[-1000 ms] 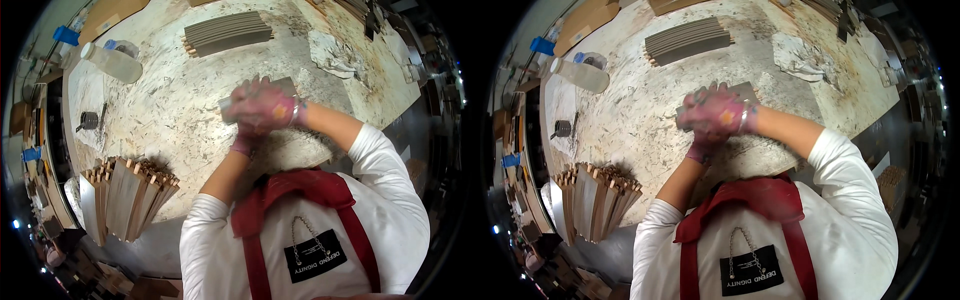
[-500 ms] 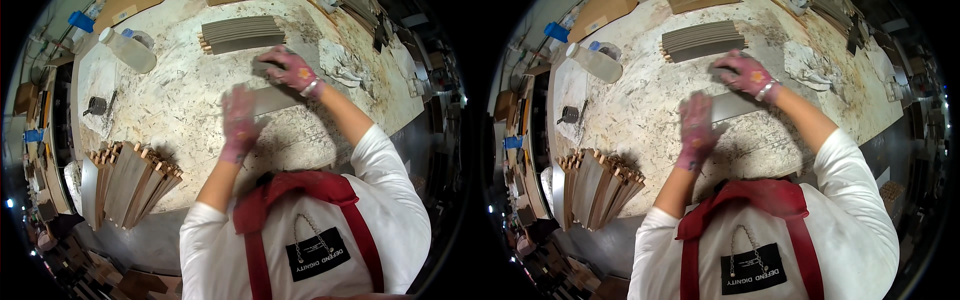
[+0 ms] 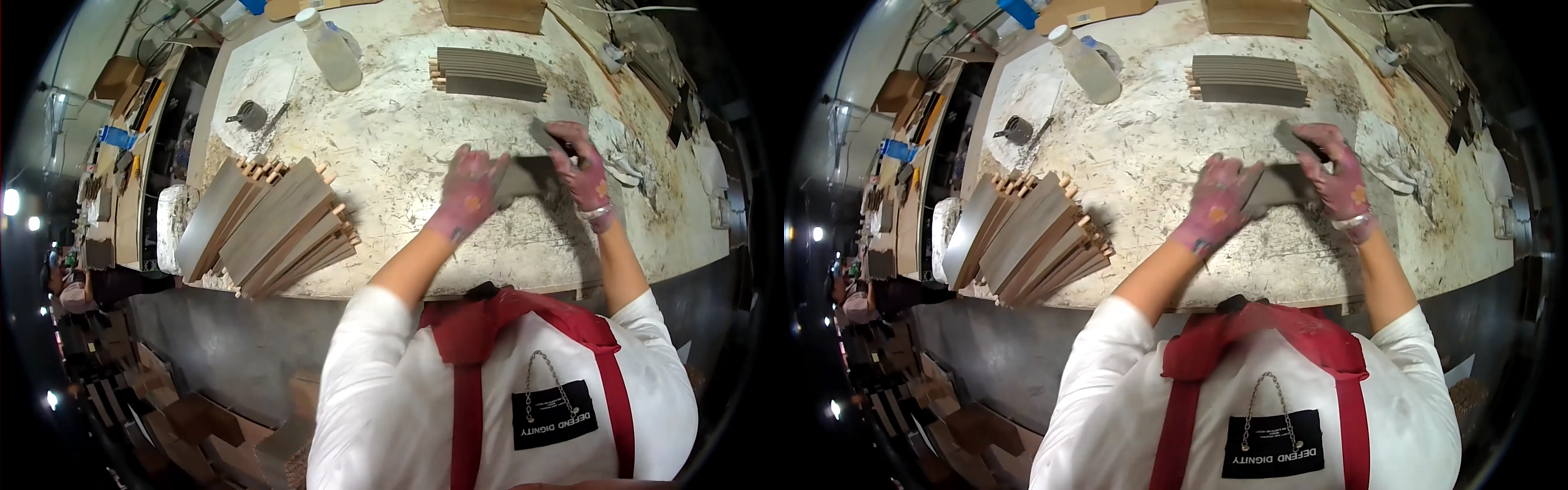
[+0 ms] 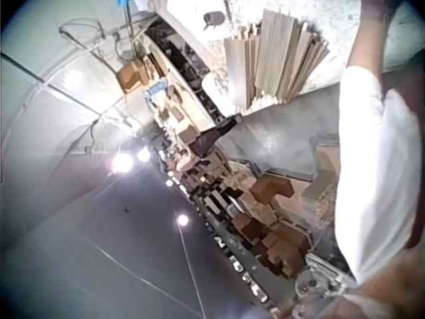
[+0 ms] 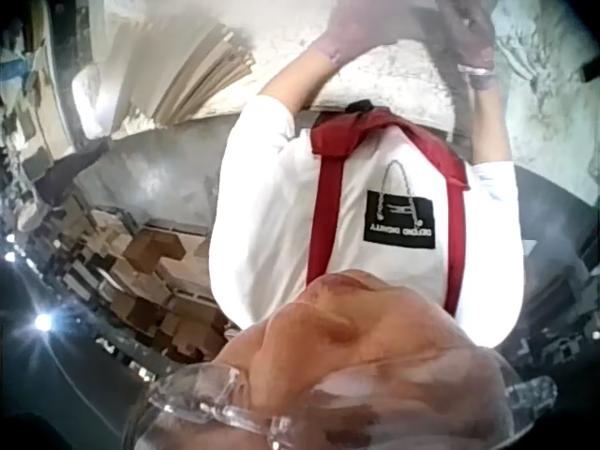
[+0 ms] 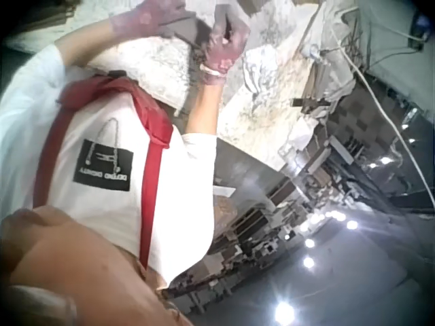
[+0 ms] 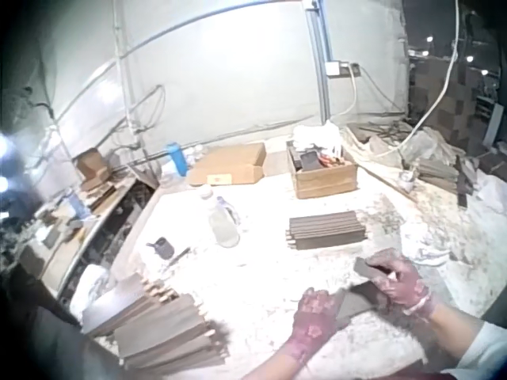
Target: The person sands the sides and edges of several wooden slats by hand using a piece of sandpaper, wiping dust from the slats with a white cloth, and stacking them on a table.
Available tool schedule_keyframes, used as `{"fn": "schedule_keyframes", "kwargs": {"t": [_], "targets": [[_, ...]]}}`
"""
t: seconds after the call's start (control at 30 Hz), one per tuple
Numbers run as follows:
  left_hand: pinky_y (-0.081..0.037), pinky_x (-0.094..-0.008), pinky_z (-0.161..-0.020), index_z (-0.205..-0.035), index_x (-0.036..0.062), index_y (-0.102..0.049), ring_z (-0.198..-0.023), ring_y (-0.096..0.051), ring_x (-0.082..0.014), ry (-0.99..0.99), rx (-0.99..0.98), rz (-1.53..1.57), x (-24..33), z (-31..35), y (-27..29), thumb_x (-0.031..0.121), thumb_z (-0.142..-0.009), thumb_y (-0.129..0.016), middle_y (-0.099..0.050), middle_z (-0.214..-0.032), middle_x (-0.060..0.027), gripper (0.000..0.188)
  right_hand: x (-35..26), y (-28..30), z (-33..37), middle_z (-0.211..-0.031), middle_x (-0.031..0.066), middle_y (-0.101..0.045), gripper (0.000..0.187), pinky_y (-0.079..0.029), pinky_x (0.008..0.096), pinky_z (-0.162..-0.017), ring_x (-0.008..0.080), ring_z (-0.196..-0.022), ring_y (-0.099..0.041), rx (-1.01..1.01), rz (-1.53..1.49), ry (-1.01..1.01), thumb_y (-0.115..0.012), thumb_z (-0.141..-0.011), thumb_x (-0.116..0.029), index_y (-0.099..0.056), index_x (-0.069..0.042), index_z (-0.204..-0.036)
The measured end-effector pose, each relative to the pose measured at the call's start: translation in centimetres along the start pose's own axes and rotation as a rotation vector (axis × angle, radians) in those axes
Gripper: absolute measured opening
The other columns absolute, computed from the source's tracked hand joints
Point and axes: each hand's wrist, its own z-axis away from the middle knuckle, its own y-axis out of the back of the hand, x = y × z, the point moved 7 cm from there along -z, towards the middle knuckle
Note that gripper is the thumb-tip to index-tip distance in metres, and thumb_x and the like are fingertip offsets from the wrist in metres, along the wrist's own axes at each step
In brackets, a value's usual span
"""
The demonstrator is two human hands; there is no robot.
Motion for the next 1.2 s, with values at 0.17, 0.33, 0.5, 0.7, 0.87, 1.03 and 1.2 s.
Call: {"fn": "schedule_keyframes", "kwargs": {"t": [0.17,0.33,0.5,0.7,0.87,1.03,1.2], "targets": [[-0.04,-0.0516,-0.104,-0.138,0.0062,-0.055,-0.119,-0.051,-0.0369,0.249,0.018,-0.224,0.0,8.5,17.1,0.043,-0.077,-0.075,-0.055,-0.123,-0.019,0.074,3.5,6.2,2.4,-0.122,0.0097,-0.061,0.029,-0.047,0.0317,-0.099,0.0204,-0.115,-0.059,0.206,-0.115,-0.122,-0.067,-0.093,-0.011,-0.065,-0.004,-0.121],[-0.042,-0.049,-0.099,-0.131,0.0054,-0.061,-0.114,-0.053,-0.0399,0.365,0.286,-0.541,-5.0,16.9,28.4,0.046,-0.083,-0.071,-0.056,-0.124,-0.0204,0.064,3.4,4.2,4.5,-0.119,0.0074,-0.063,0.03,-0.047,0.0316,-0.096,0.0191,-0.112,-0.06,0.095,-0.063,-0.196,-0.066,-0.094,-0.015,-0.064,-0.003,-0.121],[-0.034,-0.0512,-0.111,-0.136,0.0132,-0.058,-0.133,-0.042,-0.0387,0.397,0.072,-0.726,-4.5,17.9,29.1,0.019,-0.083,-0.07,-0.052,-0.139,-0.0167,0.055,1.4,0.4,3.6,-0.117,0.009,-0.062,0.036,-0.046,0.0337,-0.099,0.0229,-0.112,-0.059,-0.077,-0.134,-0.19,-0.069,-0.093,-0.026,-0.065,-0.004,-0.122],[-0.036,-0.0499,-0.112,-0.134,0.0052,-0.058,-0.133,-0.047,-0.0403,-0.044,0.307,-0.186,1.3,6.8,23.8,0.024,-0.096,-0.058,-0.054,-0.139,-0.019,0.042,6.3,3.0,7.3,-0.119,0.0087,-0.063,0.04,-0.047,0.0314,-0.097,0.0198,-0.109,-0.06,0.099,-0.182,-0.277,-0.071,-0.092,-0.027,-0.065,-0.002,-0.123],[-0.032,-0.0451,-0.115,-0.139,0.0063,-0.053,-0.136,-0.043,-0.0381,-0.178,0.171,-0.022,0.6,-7.4,9.6,0.026,-0.09,-0.067,-0.052,-0.143,-0.0165,0.055,7.2,3.1,10.0,-0.115,0.0057,-0.065,0.042,-0.048,0.0275,-0.09,0.0135,-0.099,-0.06,0.341,-0.428,-0.617,-0.072,-0.092,-0.026,-0.064,0.0,-0.124],[-0.027,-0.0519,-0.116,-0.145,0.0096,-0.046,-0.141,-0.036,-0.0373,-0.123,0.123,-0.279,-4.9,-13.2,-0.5,0.034,-0.083,-0.072,-0.043,-0.151,-0.0154,0.072,8.8,2.6,13.3,-0.111,0.0033,-0.065,0.041,-0.049,0.0256,-0.083,0.0105,-0.097,-0.059,0.435,-0.621,-0.747,-0.071,-0.093,-0.025,-0.064,-0.002,-0.125],[-0.031,-0.0516,-0.113,-0.146,0.0168,-0.047,-0.129,-0.043,-0.0363,-0.171,0.061,-0.354,-4.6,-14.3,-2.2,0.04,-0.076,-0.078,-0.048,-0.137,-0.0142,0.081,10.1,5.2,15.6,-0.113,0.0032,-0.065,0.04,-0.05,0.0242,-0.076,0.0095,-0.094,-0.059,0.532,-0.509,-0.759,-0.07,-0.094,-0.026,-0.063,-0.005,-0.128]]}}
